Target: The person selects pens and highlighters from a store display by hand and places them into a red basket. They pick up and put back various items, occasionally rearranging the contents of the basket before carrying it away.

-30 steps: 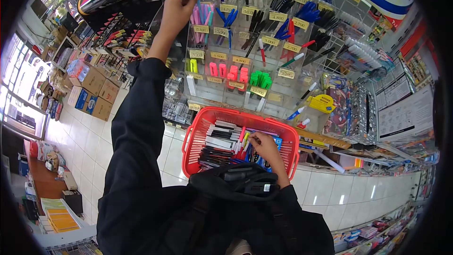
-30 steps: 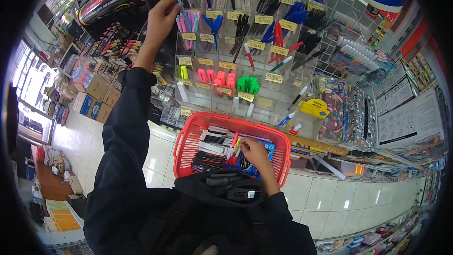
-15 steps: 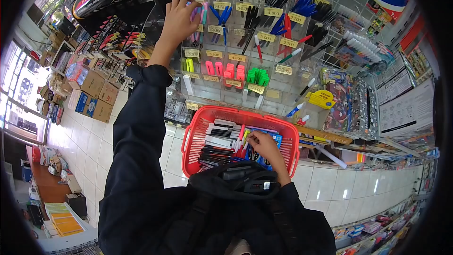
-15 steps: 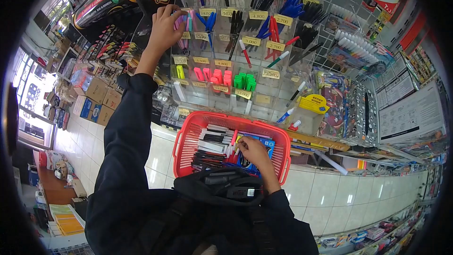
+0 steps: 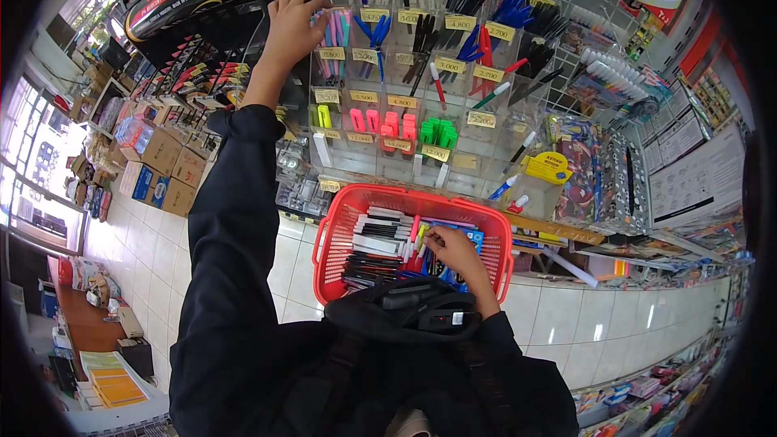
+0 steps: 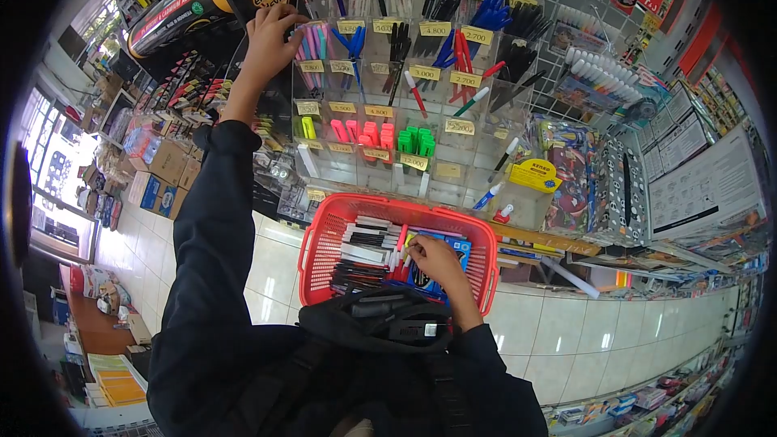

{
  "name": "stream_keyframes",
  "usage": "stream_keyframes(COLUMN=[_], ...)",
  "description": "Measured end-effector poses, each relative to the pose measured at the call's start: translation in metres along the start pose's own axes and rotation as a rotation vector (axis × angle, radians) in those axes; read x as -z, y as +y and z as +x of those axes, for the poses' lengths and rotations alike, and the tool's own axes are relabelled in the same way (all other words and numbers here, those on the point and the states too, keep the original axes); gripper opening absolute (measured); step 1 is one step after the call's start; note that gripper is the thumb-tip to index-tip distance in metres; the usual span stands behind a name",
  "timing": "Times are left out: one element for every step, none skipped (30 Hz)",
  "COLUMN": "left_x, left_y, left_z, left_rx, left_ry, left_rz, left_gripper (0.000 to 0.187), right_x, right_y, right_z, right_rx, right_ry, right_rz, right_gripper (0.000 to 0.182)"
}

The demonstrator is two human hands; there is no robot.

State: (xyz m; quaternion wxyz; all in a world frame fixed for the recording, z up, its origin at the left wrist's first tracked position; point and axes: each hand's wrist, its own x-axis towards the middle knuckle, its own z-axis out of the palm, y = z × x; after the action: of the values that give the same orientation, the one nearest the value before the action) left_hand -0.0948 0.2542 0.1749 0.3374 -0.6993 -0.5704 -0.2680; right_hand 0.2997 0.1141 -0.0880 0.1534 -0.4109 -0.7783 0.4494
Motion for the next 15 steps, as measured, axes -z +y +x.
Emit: stream_keyframes(left_x=[0.001, 0.000, 0.000, -0.002, -0.004, -0.005, -0.010, -0.012, -0.013, -0.014, -0.015, -0.013, -0.011, -0.011, -0.011], left_y=[0.000, 0.002, 0.005, 0.009, 0.014, 0.017, 0.016, 0.014, 0.012, 0.011, 0.009, 0.009, 0.009, 0.009, 0.010], left_z=[-0.001, -0.001, -0.001, -0.002, -0.004, -0.006, -0.007, -0.005, -0.003, -0.002, -0.001, 0.001, 0.001, 0.000, -0.001], left_rx=[-0.032, -0.064, -0.099, -0.120, -0.141, -0.161, -0.144, -0.124, -0.104, -0.083, -0.057, -0.032, -0.006, -0.002, 0.002], left_ry=[-0.028, -0.054, -0.079, -0.089, -0.099, -0.109, -0.111, -0.096, -0.081, -0.067, -0.041, -0.016, 0.008, 0.013, 0.018], left_rz=[-0.041, -0.083, -0.127, -0.135, -0.142, -0.149, -0.151, -0.126, -0.103, -0.079, -0.075, -0.070, -0.064, -0.057, -0.050], left_gripper=[0.023, 0.024, 0.026, 0.024, 0.023, 0.022, 0.020, 0.020, 0.019, 0.019, 0.020, 0.021, 0.022, 0.021, 0.021], right_x=[0.000, 0.001, 0.003, 0.004, 0.004, 0.004, 0.003, 0.002, 0.001, 0.001, 0.001, 0.003, 0.004, 0.005, 0.005], right_y=[0.000, -0.002, -0.006, -0.008, -0.007, -0.006, -0.005, -0.002, -0.001, 0.001, 0.002, -0.002, -0.005, -0.006, -0.007], right_z=[0.000, 0.001, 0.000, -0.001, -0.002, -0.002, -0.001, -0.001, -0.001, -0.001, -0.001, -0.002, -0.003, -0.002, -0.001], right_rx=[0.006, 0.001, -0.006, -0.016, -0.012, -0.006, 0.000, 0.008, 0.015, 0.022, 0.019, 0.016, 0.014, 0.004, -0.006], right_ry=[-0.004, -0.014, -0.022, -0.030, -0.026, -0.023, -0.020, -0.020, -0.021, -0.022, -0.023, -0.024, -0.027, -0.032, -0.038], right_rz=[0.003, 0.002, 0.001, 0.001, -0.011, -0.023, -0.036, -0.018, 0.000, 0.018, 0.009, 0.000, -0.008, -0.018, -0.027], right_gripper=[0.023, 0.023, 0.023, 0.023, 0.023, 0.022, 0.022, 0.022, 0.022, 0.022, 0.022, 0.022, 0.021, 0.022, 0.022])
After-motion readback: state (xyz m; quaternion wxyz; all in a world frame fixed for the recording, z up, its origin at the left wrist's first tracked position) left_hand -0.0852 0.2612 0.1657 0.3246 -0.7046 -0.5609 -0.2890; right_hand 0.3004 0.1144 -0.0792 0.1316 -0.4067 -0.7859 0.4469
